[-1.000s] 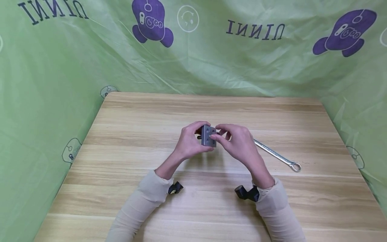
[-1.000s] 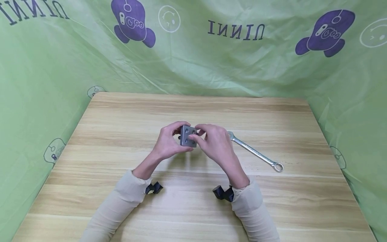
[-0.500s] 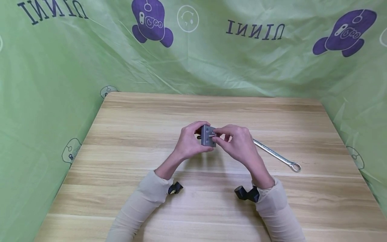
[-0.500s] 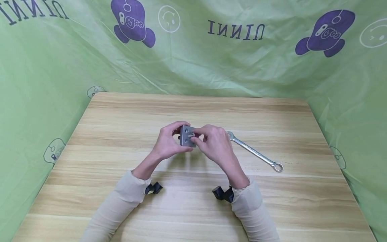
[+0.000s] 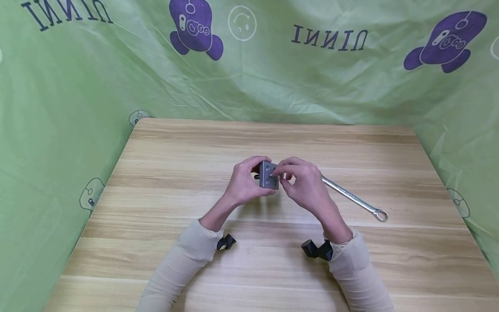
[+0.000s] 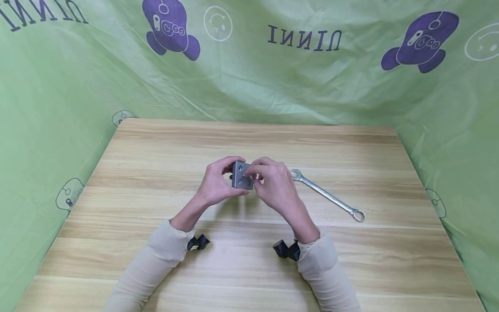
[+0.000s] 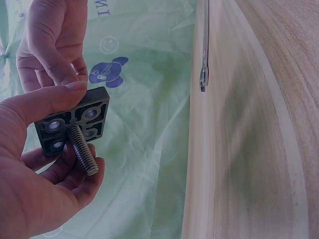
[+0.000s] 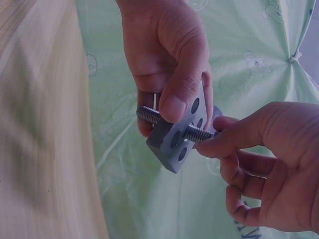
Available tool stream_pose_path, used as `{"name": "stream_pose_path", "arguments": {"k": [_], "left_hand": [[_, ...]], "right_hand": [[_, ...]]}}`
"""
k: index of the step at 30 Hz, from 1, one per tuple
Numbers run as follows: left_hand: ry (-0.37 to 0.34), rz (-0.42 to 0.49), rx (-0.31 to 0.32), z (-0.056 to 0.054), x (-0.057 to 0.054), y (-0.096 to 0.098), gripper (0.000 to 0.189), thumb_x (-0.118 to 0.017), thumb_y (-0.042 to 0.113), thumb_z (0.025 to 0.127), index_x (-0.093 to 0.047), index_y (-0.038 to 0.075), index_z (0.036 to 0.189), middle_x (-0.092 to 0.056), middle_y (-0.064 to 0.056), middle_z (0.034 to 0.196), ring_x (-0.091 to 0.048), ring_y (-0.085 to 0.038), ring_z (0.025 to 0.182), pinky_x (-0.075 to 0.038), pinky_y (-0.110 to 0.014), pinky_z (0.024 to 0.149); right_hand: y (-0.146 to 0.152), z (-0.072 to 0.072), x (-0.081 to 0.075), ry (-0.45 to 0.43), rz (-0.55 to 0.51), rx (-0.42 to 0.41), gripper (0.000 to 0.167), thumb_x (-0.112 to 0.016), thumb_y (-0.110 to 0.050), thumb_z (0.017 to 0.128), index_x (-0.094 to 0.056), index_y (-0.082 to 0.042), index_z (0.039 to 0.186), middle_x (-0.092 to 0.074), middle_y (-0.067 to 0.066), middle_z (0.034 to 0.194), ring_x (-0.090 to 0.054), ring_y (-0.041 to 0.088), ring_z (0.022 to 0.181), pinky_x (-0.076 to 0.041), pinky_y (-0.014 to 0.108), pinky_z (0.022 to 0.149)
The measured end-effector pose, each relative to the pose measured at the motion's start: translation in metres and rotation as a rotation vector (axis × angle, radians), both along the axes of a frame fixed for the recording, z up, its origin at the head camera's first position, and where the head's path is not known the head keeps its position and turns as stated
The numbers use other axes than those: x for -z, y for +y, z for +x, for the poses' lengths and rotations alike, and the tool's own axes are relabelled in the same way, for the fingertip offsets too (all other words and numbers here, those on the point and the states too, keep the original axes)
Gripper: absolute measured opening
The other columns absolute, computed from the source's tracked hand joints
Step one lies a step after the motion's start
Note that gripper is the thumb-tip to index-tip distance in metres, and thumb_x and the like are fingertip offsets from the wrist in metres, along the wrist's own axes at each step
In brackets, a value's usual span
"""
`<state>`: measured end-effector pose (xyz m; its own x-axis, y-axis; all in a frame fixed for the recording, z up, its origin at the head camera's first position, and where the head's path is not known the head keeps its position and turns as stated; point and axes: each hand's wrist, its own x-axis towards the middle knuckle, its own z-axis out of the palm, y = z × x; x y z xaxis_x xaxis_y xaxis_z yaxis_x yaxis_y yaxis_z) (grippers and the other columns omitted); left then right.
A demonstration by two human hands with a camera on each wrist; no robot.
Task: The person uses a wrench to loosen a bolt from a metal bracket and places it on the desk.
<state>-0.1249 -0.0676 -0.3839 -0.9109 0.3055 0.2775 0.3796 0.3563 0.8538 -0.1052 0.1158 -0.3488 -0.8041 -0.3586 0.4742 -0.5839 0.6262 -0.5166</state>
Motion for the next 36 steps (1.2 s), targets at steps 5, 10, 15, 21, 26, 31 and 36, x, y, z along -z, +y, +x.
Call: {"name": "stream_pose_path", "arguments": {"k": [5,10,15,21,26,31,36], "left_hand": [[-0.002,-0.002,-0.006,-0.0001,0.0003,0.0001,0.069,-0.092,0.002,0.058,-0.064,0.001,0.121,-0.071,-0.015,0.111,-0.07,-0.027,0.092,-0.059,-0.033,0.082],[0.0,0.003,-0.004,-0.0007,0.0014,0.0,0.068,-0.092,0.001,0.058,-0.064,0.0,0.121,-0.071,-0.016,0.111,-0.069,-0.028,0.093,-0.06,-0.035,0.082],[-0.006,-0.007,-0.007,-0.0001,0.0013,-0.0006,0.068,-0.092,0.003,0.059,-0.064,0.001,0.121,-0.071,-0.015,0.111,-0.069,-0.027,0.093,-0.06,-0.035,0.082],[-0.008,-0.007,-0.009,0.0002,0.0011,-0.0005,0.069,-0.092,0.003,0.058,-0.064,0.002,0.12,-0.071,-0.015,0.111,-0.07,-0.027,0.093,-0.06,-0.035,0.083],[-0.006,-0.009,-0.011,0.0003,0.0006,-0.0003,0.069,-0.093,0.003,0.057,-0.065,0.003,0.12,-0.071,-0.015,0.112,-0.069,-0.026,0.093,-0.059,-0.033,0.082],[-0.011,-0.009,-0.011,-0.0003,0.0007,-0.0003,0.07,-0.092,0.003,0.057,-0.065,0.001,0.121,-0.071,-0.015,0.113,-0.069,-0.027,0.093,-0.059,-0.034,0.082],[-0.015,-0.006,-0.011,-0.0005,0.0002,-0.0002,0.069,-0.092,0.003,0.058,-0.065,0.002,0.121,-0.071,-0.015,0.113,-0.069,-0.027,0.093,-0.059,-0.034,0.082]], "right_hand": [[0.0012,0.0002,-0.0006,-0.005,0.007,-0.02,0.024,-0.072,0.014,0.073,-0.077,-0.005,0.087,-0.074,0.008,0.094,-0.064,0.017,0.071,-0.052,0.032,0.064],[0.0052,0.0006,-0.0028,-0.057,-0.005,-0.014,0.025,-0.081,-0.001,0.077,-0.076,-0.006,0.101,-0.074,0.009,0.102,-0.061,0.017,0.071,-0.047,0.028,0.062],[0.0063,-0.0008,-0.0054,-0.166,0.01,0.081,0.035,-0.081,-0.022,0.084,-0.073,-0.004,0.113,-0.076,0.009,0.098,-0.063,0.016,0.07,-0.044,0.024,0.061],[0.0062,-0.0028,-0.0064,-0.276,0.068,0.141,0.031,-0.075,-0.03,0.089,-0.077,-0.004,0.105,-0.075,0.008,0.08,-0.064,0.015,0.068,-0.043,0.023,0.059],[0.0061,-0.0036,-0.0055,-0.26,0.066,0.131,0.024,-0.075,-0.028,0.089,-0.079,-0.006,0.097,-0.076,0.006,0.078,-0.063,0.014,0.067,-0.044,0.022,0.059],[0.0062,-0.0026,-0.0057,-0.19,0.046,0.088,0.02,-0.078,-0.023,0.086,-0.08,-0.007,0.098,-0.076,0.006,0.078,-0.062,0.014,0.065,-0.04,0.021,0.054],[0.0079,-0.0021,-0.0053,-0.103,0.029,0.041,0.019,-0.082,-0.014,0.081,-0.08,-0.008,0.098,-0.078,0.008,0.085,-0.063,0.016,0.064,-0.038,0.021,0.053]]}}
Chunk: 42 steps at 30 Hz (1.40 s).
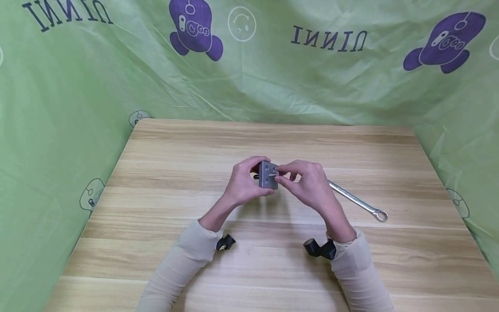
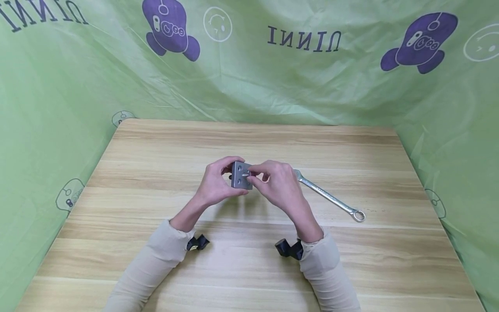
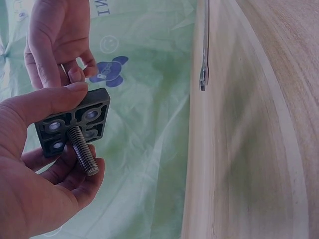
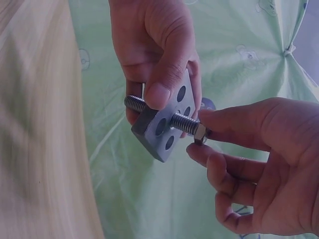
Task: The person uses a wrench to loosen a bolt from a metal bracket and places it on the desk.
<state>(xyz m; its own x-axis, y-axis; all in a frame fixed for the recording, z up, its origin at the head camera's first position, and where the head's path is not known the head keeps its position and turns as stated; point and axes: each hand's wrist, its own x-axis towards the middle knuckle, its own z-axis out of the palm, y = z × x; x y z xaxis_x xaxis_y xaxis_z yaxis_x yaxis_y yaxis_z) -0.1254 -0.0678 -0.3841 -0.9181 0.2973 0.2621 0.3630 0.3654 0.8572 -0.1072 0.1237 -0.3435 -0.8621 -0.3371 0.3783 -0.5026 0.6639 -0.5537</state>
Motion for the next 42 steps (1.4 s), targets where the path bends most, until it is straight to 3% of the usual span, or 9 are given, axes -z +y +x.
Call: {"name": "stream_pose_path", "arguments": {"k": [7,14,21,25,28,33,37,42], "left_hand": [[0.002,-0.004,-0.005,0.0002,0.0004,-0.0001,0.07,-0.093,0.003,0.058,-0.064,0.003,0.121,-0.071,-0.015,0.113,-0.069,-0.027,0.093,-0.059,-0.034,0.082],[-0.002,-0.001,0.002,0.0002,-0.0005,0.0007,0.069,-0.092,0.002,0.058,-0.064,0.0,0.122,-0.07,-0.016,0.112,-0.069,-0.028,0.093,-0.06,-0.038,0.082],[-0.002,-0.004,0.005,0.0004,-0.0016,0.001,0.07,-0.092,0.003,0.059,-0.063,0.001,0.123,-0.07,-0.016,0.113,-0.069,-0.028,0.093,-0.06,-0.038,0.083],[0.001,-0.002,0.007,0.0009,-0.0009,0.0005,0.07,-0.092,0.004,0.058,-0.064,0.002,0.122,-0.071,-0.016,0.112,-0.07,-0.028,0.093,-0.06,-0.038,0.082],[0.003,0.001,0.005,0.0011,-0.0004,0.0001,0.07,-0.092,0.003,0.058,-0.064,0.002,0.122,-0.071,-0.016,0.112,-0.069,-0.028,0.094,-0.06,-0.037,0.082],[-0.005,0.002,0.002,0.0014,-0.0008,0.0001,0.07,-0.092,0.002,0.058,-0.064,0.001,0.121,-0.071,-0.016,0.112,-0.069,-0.028,0.094,-0.06,-0.035,0.083],[-0.013,0.007,0.001,0.0017,-0.0009,0.0,0.069,-0.092,0.002,0.058,-0.064,0.002,0.121,-0.07,-0.016,0.112,-0.069,-0.028,0.095,-0.06,-0.036,0.084],[-0.007,0.003,0.004,0.0018,-0.0008,0.0,0.07,-0.092,0.002,0.058,-0.064,0.003,0.122,-0.07,-0.016,0.114,-0.069,-0.028,0.096,-0.06,-0.035,0.084]], "right_hand": [[-0.0005,0.0005,-0.0004,0.019,-0.018,-0.028,0.02,-0.081,-0.003,0.077,-0.079,-0.007,0.096,-0.078,0.01,0.092,-0.065,0.016,0.066,-0.045,0.023,0.056],[-0.0031,0.001,-0.0003,0.037,-0.034,-0.053,0.022,-0.072,0.012,0.075,-0.077,-0.004,0.088,-0.076,0.01,0.093,-0.065,0.018,0.07,-0.054,0.031,0.065],[-0.0041,0.001,0.0012,0.047,-0.031,-0.059,0.022,-0.069,0.015,0.074,-0.076,-0.004,0.083,-0.074,0.011,0.094,-0.065,0.019,0.073,-0.056,0.035,0.066],[-0.0018,0.0013,0.0022,0.069,-0.047,-0.081,0.02,-0.074,0.011,0.074,-0.076,-0.005,0.086,-0.073,0.009,0.096,-0.064,0.018,0.073,-0.053,0.029,0.065],[-0.0006,0.0016,0.0015,0.057,-0.065,-0.063,0.019,-0.081,-0.001,0.077,-0.076,-0.005,0.095,-0.074,0.009,0.099,-0.062,0.017,0.072,-0.048,0.025,0.062],[-0.0007,0.0001,-0.0008,-0.081,-0.023,0.062,0.032,-0.079,-0.024,0.085,-0.074,-0.004,0.109,-0.076,0.01,0.093,-0.063,0.017,0.07,-0.044,0.024,0.06],[-0.0014,-0.0007,-0.0023,-0.187,0.022,0.12,0.029,-0.073,-0.03,0.091,-0.077,-0.004,0.105,-0.077,0.01,0.084,-0.066,0.017,0.07,-0.049,0.028,0.062],[-0.0024,-0.0012,-0.0005,-0.197,0.025,0.105,0.024,-0.073,-0.027,0.091,-0.079,-0.004,0.098,-0.078,0.01,0.085,-0.069,0.017,0.071,-0.054,0.03,0.065]]}}
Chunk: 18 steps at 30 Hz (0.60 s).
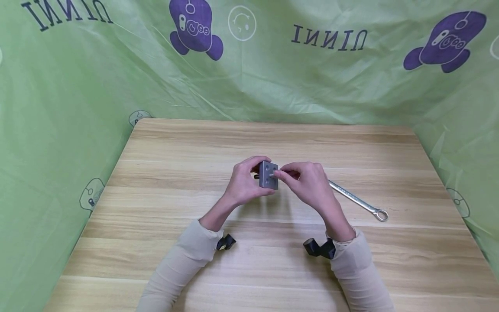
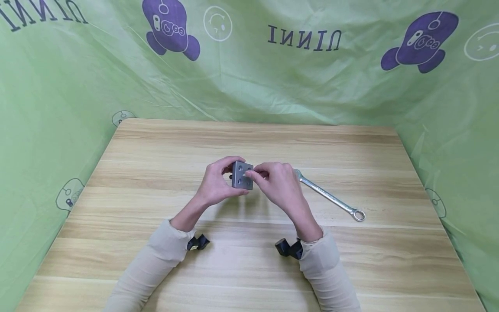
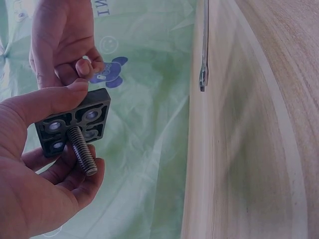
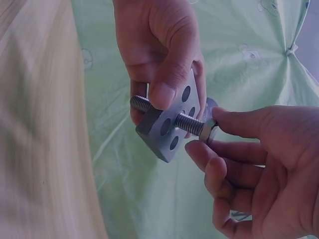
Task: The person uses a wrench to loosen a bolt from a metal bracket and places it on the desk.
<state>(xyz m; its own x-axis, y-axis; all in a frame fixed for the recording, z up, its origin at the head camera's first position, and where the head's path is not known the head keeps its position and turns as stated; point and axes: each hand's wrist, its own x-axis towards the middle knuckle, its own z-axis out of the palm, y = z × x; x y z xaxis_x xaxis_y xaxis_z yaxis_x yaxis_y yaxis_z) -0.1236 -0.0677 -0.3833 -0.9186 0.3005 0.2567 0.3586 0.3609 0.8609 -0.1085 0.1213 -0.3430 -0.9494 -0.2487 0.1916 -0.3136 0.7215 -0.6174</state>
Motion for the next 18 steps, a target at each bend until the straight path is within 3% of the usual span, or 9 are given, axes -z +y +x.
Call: {"name": "stream_pose_path", "arguments": {"k": [8,18], "left_hand": [[0.005,-0.002,0.001,-0.0003,0.0009,-0.0004,0.07,-0.092,0.003,0.058,-0.064,0.003,0.122,-0.07,-0.016,0.113,-0.069,-0.028,0.095,-0.06,-0.038,0.083],[-0.002,0.0,0.0,-0.0007,-0.0001,0.0002,0.07,-0.092,0.003,0.058,-0.064,0.004,0.122,-0.071,-0.015,0.114,-0.07,-0.028,0.094,-0.06,-0.039,0.083]], "right_hand": [[0.0012,0.0018,-0.0001,0.125,-0.021,-0.081,0.019,-0.08,-0.017,0.083,-0.08,-0.007,0.1,-0.078,0.008,0.085,-0.063,0.015,0.066,-0.04,0.02,0.052],[0.0016,0.0034,0.0012,0.22,-0.069,-0.16,0.02,-0.078,0.006,0.076,-0.079,-0.004,0.092,-0.077,0.01,0.094,-0.065,0.016,0.068,-0.051,0.024,0.062]]}}
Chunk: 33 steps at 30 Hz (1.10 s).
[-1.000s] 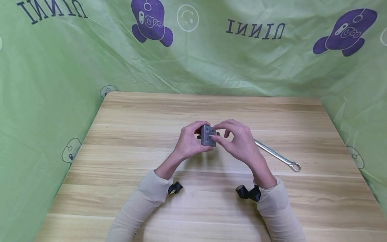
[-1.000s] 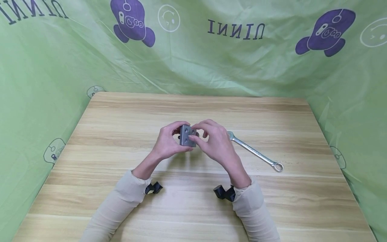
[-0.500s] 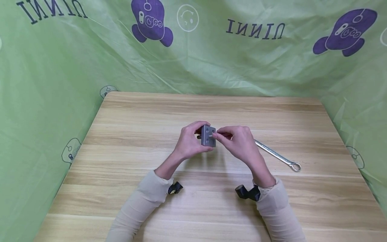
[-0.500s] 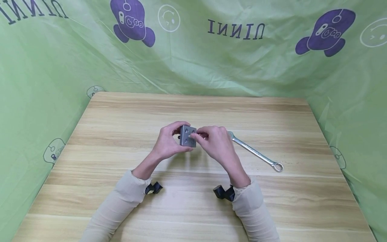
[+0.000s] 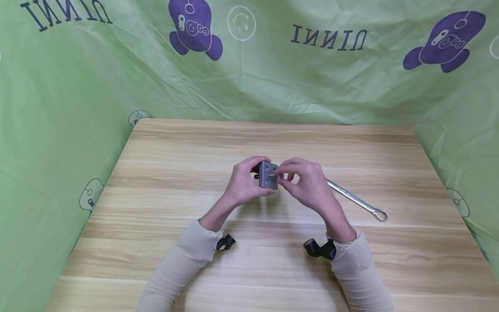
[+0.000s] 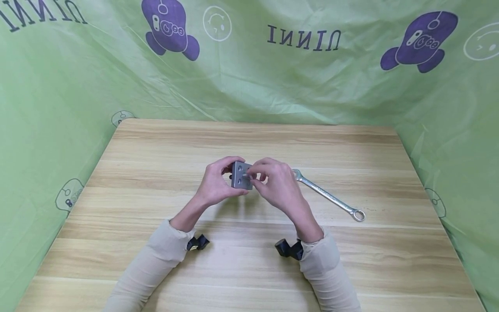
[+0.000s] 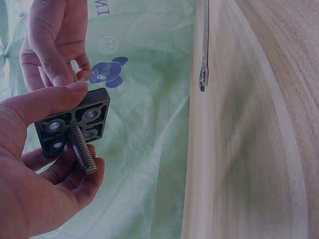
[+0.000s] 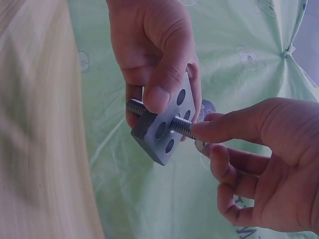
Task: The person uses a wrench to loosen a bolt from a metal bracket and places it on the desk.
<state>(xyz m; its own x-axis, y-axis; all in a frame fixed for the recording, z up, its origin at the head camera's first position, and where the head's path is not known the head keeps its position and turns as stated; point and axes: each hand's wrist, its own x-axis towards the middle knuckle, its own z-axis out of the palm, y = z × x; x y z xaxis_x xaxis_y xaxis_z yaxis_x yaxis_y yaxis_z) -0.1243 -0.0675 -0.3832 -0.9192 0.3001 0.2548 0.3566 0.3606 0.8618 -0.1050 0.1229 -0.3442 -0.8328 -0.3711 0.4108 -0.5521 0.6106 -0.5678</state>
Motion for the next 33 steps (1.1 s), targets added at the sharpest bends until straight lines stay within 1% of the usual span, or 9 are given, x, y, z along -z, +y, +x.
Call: {"name": "stream_pose_path", "arguments": {"k": [7,11,16,18,20,22,24,28,33], "left_hand": [[0.003,0.0,-0.001,-0.001,0.0013,-0.0004,0.07,-0.092,0.003,0.058,-0.064,0.0,0.122,-0.07,-0.016,0.113,-0.07,-0.029,0.094,-0.06,-0.04,0.083],[0.002,0.001,-0.002,-0.0011,0.0006,-0.0005,0.07,-0.092,0.003,0.058,-0.064,-0.001,0.122,-0.07,-0.016,0.113,-0.07,-0.029,0.094,-0.06,-0.041,0.083],[0.008,0.0,0.001,-0.0005,-0.0002,-0.0007,0.068,-0.092,0.004,0.059,-0.064,0.001,0.121,-0.07,-0.016,0.112,-0.069,-0.028,0.095,-0.06,-0.039,0.084],[0.009,0.003,0.002,-0.0003,-0.0004,-0.0008,0.068,-0.092,0.004,0.059,-0.064,0.002,0.121,-0.07,-0.016,0.112,-0.069,-0.028,0.095,-0.06,-0.039,0.084],[0.01,0.004,0.003,-0.0003,-0.0004,-0.0007,0.068,-0.092,0.003,0.059,-0.064,0.002,0.121,-0.07,-0.016,0.112,-0.069,-0.028,0.095,-0.06,-0.039,0.084],[0.005,0.002,0.003,-0.0002,-0.0003,-0.0006,0.068,-0.092,0.003,0.059,-0.064,0.002,0.121,-0.07,-0.016,0.112,-0.069,-0.028,0.095,-0.06,-0.038,0.083],[0.0,-0.002,0.001,-0.0002,-0.0001,-0.0005,0.068,-0.092,0.003,0.059,-0.064,0.002,0.121,-0.07,-0.016,0.112,-0.069,-0.028,0.094,-0.06,-0.039,0.083],[0.0,-0.008,-0.003,-0.0007,0.0,-0.0004,0.069,-0.092,0.003,0.058,-0.064,0.001,0.121,-0.071,-0.015,0.111,-0.07,-0.028,0.094,-0.06,-0.039,0.083],[0.003,-0.01,-0.001,-0.0016,0.0002,-0.0002,0.069,-0.092,0.003,0.057,-0.064,0.003,0.121,-0.071,-0.015,0.112,-0.07,-0.028,0.095,-0.06,-0.036,0.084]], "right_hand": [[-0.0035,-0.0004,0.0018,0.022,-0.019,-0.002,0.02,-0.072,0.012,0.073,-0.078,-0.002,0.085,-0.075,0.011,0.095,-0.063,0.017,0.07,-0.055,0.032,0.062],[-0.0038,-0.0008,0.0024,0.027,-0.021,-0.001,0.02,-0.071,0.013,0.074,-0.078,-0.003,0.084,-0.075,0.011,0.095,-0.063,0.017,0.07,-0.054,0.03,0.063],[-0.0017,-0.0007,0.002,0.033,-0.043,-0.022,0.017,-0.077,0.007,0.075,-0.078,-0.003,0.089,-0.074,0.011,0.099,-0.062,0.017,0.071,-0.051,0.026,0.063],[-0.0009,-0.0007,0.0013,0.018,-0.046,-0.002,0.017,-0.081,-0.001,0.077,-0.077,-0.004,0.094,-0.074,0.011,0.1,-0.061,0.017,0.071,-0.048,0.024,0.062],[-0.0004,-0.0013,0.0008,-0.012,-0.031,0.042,0.022,-0.083,-0.01,0.079,-0.077,-0.004,0.099,-0.075,0.01,0.1,-0.059,0.015,0.069,-0.044,0.022,0.06],[-0.0007,-0.002,-0.0002,-0.062,0.004,0.091,0.028,-0.083,-0.019,0.081,-0.076,-0.004,0.103,-0.076,0.009,0.096,-0.059,0.015,0.068,-0.042,0.022,0.058],[-0.0007,-0.0025,-0.0016,-0.115,0.044,0.13,0.031,-0.082,-0.026,0.083,-0.076,-0.004,0.104,-0.076,0.009,0.088,-0.059,0.014,0.066,-0.042,0.021,0.057],[-0.001,-0.0031,-0.0035,-0.192,0.085,0.167,0.028,-0.079,-0.03,0.085,-0.078,-0.005,0.099,-0.074,0.007,0.077,-0.059,0.014,0.064,-0.044,0.022,0.057],[-0.0013,-0.0033,-0.0037,-0.193,0.082,0.162,0.025,-0.079,-0.028,0.085,-0.079,-0.005,0.095,-0.075,0.007,0.076,-0.06,0.013,0.065,-0.045,0.021,0.059]]}}
